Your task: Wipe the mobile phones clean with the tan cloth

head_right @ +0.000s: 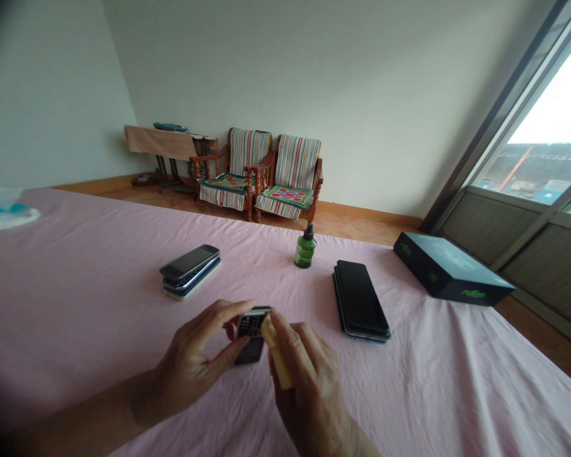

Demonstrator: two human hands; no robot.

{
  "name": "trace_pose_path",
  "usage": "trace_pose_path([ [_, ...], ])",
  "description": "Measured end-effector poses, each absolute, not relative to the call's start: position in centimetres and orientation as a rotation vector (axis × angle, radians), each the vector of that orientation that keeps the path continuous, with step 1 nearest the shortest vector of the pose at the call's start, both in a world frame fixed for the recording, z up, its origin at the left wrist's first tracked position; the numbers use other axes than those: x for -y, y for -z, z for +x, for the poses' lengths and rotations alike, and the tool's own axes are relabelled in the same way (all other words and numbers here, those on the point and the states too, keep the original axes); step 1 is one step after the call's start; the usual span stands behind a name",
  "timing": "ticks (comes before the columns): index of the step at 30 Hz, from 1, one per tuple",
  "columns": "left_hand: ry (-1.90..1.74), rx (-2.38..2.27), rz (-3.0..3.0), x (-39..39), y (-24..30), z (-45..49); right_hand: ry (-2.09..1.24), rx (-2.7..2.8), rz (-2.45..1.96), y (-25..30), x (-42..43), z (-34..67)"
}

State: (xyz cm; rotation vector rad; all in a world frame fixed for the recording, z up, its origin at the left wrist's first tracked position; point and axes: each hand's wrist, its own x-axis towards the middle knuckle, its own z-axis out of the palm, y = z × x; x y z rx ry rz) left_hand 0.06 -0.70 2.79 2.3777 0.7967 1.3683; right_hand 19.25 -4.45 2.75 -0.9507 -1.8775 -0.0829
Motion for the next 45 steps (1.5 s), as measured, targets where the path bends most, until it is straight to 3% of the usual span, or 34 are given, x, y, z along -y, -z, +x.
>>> trace_pose_path([
  [31,-1.323,-0.774,2.367,0.7,-2.7,0.1,0.062,1.969,-0.804,-2.8,5.2,19.1],
  [45,-1.396,-0.854,2.326,0.4,-2.6,0.1,0.025,2.085,-0.936,-1.5,4.2,18.7],
])
